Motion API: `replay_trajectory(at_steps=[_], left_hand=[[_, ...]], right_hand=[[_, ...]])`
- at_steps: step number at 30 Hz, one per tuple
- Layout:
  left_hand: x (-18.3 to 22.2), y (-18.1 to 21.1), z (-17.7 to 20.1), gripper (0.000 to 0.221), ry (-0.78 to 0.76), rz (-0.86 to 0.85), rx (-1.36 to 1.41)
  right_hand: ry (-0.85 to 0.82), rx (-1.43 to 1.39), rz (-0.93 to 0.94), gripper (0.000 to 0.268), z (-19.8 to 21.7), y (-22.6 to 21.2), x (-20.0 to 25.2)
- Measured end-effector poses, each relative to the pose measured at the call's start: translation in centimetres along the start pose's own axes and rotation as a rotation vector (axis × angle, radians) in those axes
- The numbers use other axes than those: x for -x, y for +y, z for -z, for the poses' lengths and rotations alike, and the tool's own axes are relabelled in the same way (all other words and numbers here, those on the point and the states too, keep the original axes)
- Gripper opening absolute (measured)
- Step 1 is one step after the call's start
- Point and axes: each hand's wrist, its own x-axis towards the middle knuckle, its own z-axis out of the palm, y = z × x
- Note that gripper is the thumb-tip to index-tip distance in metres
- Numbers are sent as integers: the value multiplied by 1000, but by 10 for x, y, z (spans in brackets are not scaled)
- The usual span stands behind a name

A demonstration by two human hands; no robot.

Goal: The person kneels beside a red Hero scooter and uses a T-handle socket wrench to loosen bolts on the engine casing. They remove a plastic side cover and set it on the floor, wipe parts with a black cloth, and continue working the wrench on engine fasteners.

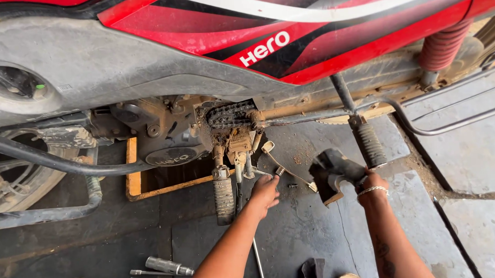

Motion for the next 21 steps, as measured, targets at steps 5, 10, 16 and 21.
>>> replay_trajectory(at_steps=[5,10,16,21], left_hand=[[29,26,-1,60,8,-155,-12],[89,45,15,59,102,-349,-324],[126,48,39,65,74,-321,-498],[164,60,41,67,5,-383,-348]], right_hand=[[-2,-298,-306,50,45,50,-167],[1,-352,-449,98,23,81,-91],[-347,314,-399,84,17,169,66],[-669,688,-304,72,2,185,390]])
